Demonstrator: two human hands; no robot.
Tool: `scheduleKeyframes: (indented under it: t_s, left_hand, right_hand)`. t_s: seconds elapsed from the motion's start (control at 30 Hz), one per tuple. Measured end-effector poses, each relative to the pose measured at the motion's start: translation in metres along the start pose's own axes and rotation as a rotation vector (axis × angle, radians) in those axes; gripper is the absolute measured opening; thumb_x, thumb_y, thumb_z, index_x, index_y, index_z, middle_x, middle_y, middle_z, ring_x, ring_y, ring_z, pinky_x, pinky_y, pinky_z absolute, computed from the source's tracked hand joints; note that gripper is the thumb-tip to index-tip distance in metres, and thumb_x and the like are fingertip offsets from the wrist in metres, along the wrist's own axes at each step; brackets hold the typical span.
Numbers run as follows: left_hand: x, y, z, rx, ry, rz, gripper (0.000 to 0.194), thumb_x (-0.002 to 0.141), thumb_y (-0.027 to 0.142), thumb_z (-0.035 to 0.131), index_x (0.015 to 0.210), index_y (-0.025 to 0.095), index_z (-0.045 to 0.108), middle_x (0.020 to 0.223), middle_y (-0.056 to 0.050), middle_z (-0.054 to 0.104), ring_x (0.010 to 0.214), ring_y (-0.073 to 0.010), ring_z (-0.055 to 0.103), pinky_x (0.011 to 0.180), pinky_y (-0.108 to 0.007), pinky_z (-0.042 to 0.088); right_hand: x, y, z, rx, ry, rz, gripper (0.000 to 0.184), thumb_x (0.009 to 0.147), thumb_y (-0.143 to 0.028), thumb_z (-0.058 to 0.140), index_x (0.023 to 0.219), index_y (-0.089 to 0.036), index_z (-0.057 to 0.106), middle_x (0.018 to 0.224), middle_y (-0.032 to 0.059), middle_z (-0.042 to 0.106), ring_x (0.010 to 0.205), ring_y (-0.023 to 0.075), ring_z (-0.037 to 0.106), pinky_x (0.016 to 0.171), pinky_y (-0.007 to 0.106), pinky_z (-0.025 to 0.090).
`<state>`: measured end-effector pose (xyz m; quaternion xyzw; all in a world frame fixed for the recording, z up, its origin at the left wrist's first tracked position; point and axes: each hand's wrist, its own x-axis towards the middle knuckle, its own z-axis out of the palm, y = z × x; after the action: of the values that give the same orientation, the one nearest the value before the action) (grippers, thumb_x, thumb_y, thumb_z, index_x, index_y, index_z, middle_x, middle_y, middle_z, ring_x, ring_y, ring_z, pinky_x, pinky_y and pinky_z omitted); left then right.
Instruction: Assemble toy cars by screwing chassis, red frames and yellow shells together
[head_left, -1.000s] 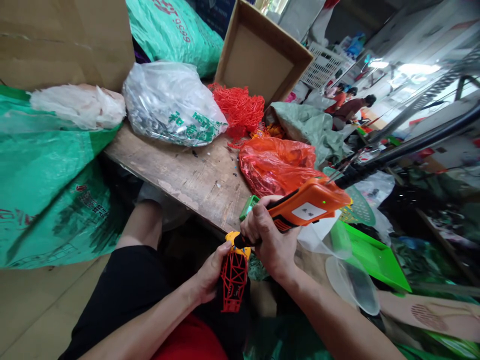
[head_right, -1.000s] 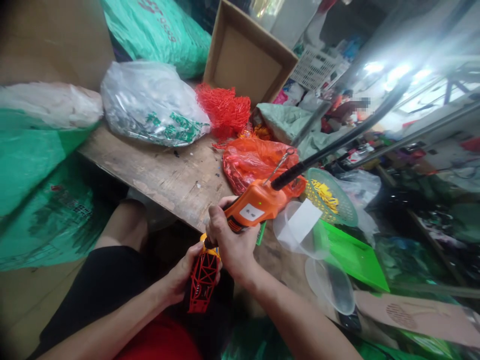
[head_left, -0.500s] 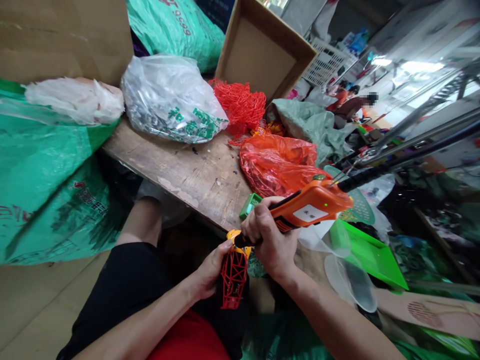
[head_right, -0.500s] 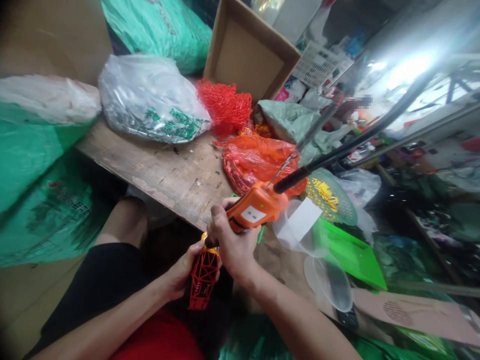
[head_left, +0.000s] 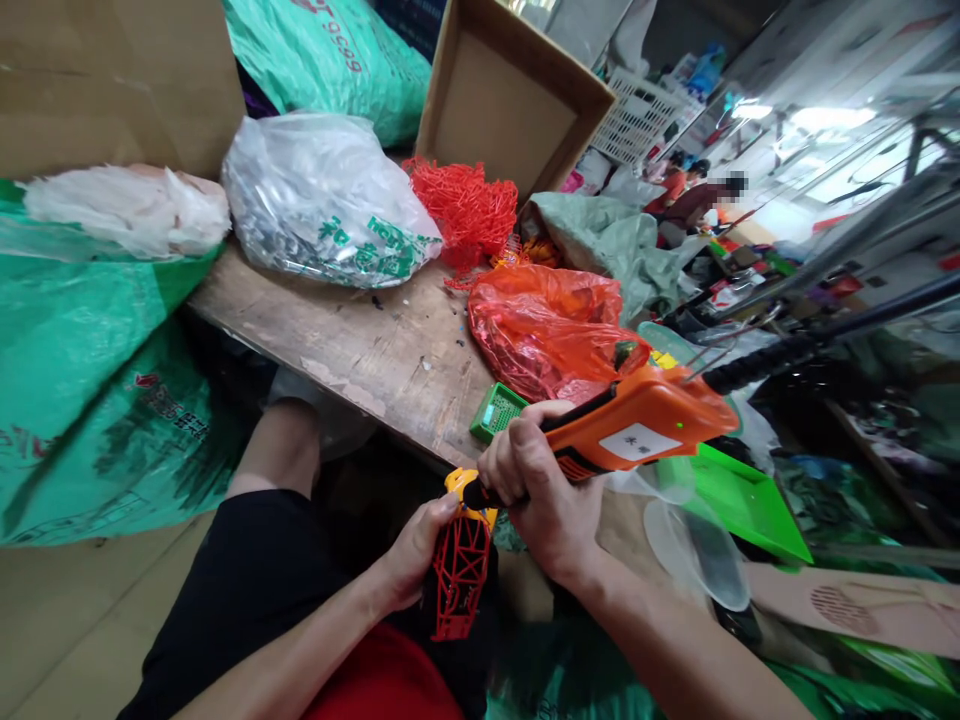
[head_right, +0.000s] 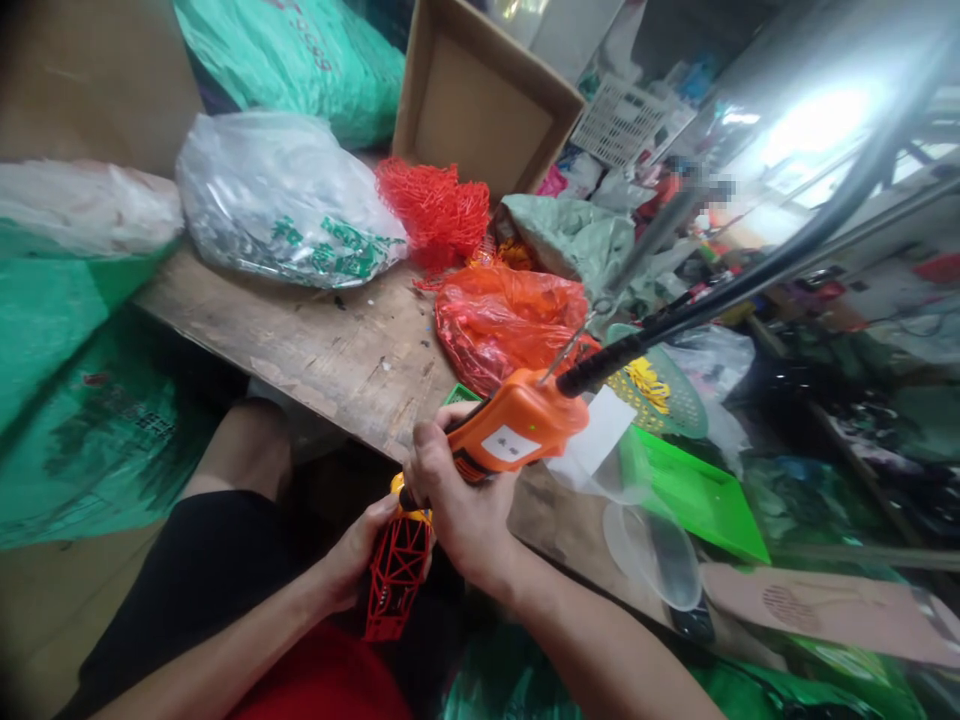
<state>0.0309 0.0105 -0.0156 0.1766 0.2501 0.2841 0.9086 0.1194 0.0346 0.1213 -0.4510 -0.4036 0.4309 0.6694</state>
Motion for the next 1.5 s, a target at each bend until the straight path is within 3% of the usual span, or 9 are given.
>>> scheduleKeyframes:
  t_s: [0.13,0.3,0.4,0.73,1.07,1.5]
  left_hand:
    - [0.002,0.002,0.004,-0.025,-0.011,-0.03,0.054,0.082,0.067,0.062,0.082,0.013,0.069,0.066,-0.005,0.066,0.055,-0.0172,0.061,0.056,-0.029,0.049]
    - [0.0,0.007,0.004,-0.046,-0.025,-0.095,0.066,0.069,0.073,0.07,0.086,0.009,0.073,0.069,-0.007,0.069,0.057,-0.0178,0.064,0.056,-0.028,0.051]
    - [-0.002,0.006,-0.001,-0.036,-0.024,-0.127,0.07,0.066,0.074,0.07,0.087,0.007,0.075,0.069,-0.009,0.071,0.057,-0.0178,0.064,0.055,-0.027,0.051]
    - [-0.006,0.005,-0.01,-0.094,-0.075,-0.174,0.071,0.069,0.074,0.07,0.087,0.005,0.077,0.07,-0.01,0.069,0.061,-0.0159,0.064,0.056,-0.023,0.051]
    - [-0.007,0.001,-0.016,-0.113,-0.063,-0.17,0.067,0.073,0.072,0.069,0.096,0.009,0.078,0.078,-0.011,0.073,0.065,-0.0187,0.066,0.057,-0.027,0.055]
    - [-0.003,0.004,-0.016,-0.093,-0.083,-0.14,0.066,0.078,0.072,0.064,0.099,0.01,0.077,0.075,-0.009,0.071,0.062,-0.0178,0.063,0.055,-0.028,0.056]
  right_hand:
    - [0.004,-0.001,-0.001,0.021,-0.005,0.001,0.024,0.09,-0.031,0.074,0.082,-0.022,0.053,0.049,-0.0122,0.044,0.038,0.0048,0.04,0.041,0.018,0.038]
    - [0.019,-0.03,-0.005,0.02,-0.027,-0.085,0.022,0.089,-0.033,0.075,0.083,-0.023,0.056,0.046,-0.0133,0.039,0.035,0.0054,0.032,0.04,0.02,0.037]
    - [0.035,-0.04,-0.017,-0.035,0.029,-0.15,0.026,0.085,-0.033,0.078,0.08,-0.023,0.055,0.045,-0.0131,0.039,0.036,0.0061,0.032,0.04,0.021,0.037]
    - [0.088,-0.006,-0.061,-0.114,0.199,-0.317,0.034,0.081,-0.041,0.081,0.084,-0.023,0.052,0.049,-0.0129,0.041,0.039,0.0062,0.035,0.041,0.021,0.036]
    - [0.111,0.013,-0.067,-0.033,0.231,-0.341,0.032,0.081,-0.04,0.08,0.084,-0.022,0.054,0.049,-0.0123,0.043,0.038,0.0056,0.039,0.038,0.02,0.037]
    - [0.117,0.026,-0.072,-0.043,0.23,-0.322,0.033,0.08,-0.041,0.08,0.086,-0.023,0.053,0.05,-0.0126,0.043,0.038,0.0057,0.038,0.037,0.019,0.036]
